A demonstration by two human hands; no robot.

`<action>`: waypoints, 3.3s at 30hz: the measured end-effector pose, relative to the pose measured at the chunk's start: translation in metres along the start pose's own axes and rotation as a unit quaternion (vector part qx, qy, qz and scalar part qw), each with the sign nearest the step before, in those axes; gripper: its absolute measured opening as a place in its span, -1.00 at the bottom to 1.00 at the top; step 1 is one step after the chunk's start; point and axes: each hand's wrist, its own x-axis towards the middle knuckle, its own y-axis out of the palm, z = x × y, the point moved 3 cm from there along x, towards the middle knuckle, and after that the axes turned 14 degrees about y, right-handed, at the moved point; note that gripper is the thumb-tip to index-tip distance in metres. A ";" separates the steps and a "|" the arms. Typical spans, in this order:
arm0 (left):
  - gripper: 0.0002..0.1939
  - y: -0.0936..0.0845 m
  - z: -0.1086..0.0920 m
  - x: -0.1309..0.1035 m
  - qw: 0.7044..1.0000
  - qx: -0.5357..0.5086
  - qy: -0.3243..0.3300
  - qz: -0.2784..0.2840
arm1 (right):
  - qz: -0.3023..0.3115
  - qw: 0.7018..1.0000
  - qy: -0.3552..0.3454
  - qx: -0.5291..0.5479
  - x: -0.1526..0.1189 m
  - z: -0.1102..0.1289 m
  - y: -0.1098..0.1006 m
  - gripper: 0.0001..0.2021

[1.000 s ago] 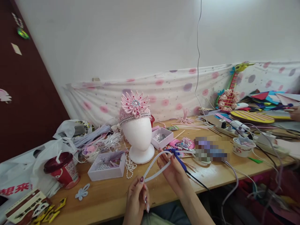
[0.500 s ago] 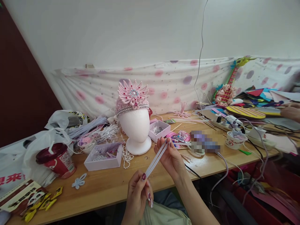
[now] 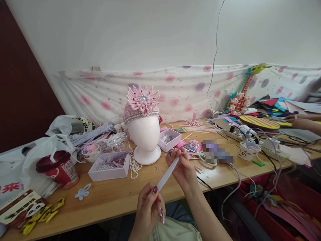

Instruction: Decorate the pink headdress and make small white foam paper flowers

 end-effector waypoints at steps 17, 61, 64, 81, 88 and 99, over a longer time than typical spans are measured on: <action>-0.68 -0.002 -0.056 0.032 0.946 0.323 0.041 0.001 | -0.002 0.993 -0.013 -0.120 0.003 0.004 0.002 -0.69; -0.72 0.030 -0.055 0.068 0.550 0.702 0.425 0.158 | 0.075 0.962 0.108 -0.242 -0.019 -0.031 0.018 -0.41; -0.67 0.031 -0.051 0.071 0.497 0.722 0.442 0.191 | 0.019 0.970 0.128 -0.208 -0.021 -0.038 0.018 -0.38; -0.92 0.037 -0.032 0.042 0.901 -0.249 -0.349 0.068 | 0.156 0.963 0.197 -0.097 -0.029 -0.017 0.022 -0.45; -0.90 0.048 -0.024 0.042 0.958 -0.222 -0.181 0.010 | 0.156 0.966 0.140 -0.154 -0.033 -0.013 0.023 -0.42; -0.75 0.043 -0.055 0.051 0.624 0.717 0.277 0.140 | 0.019 0.966 0.172 -0.193 -0.039 -0.023 0.026 -0.28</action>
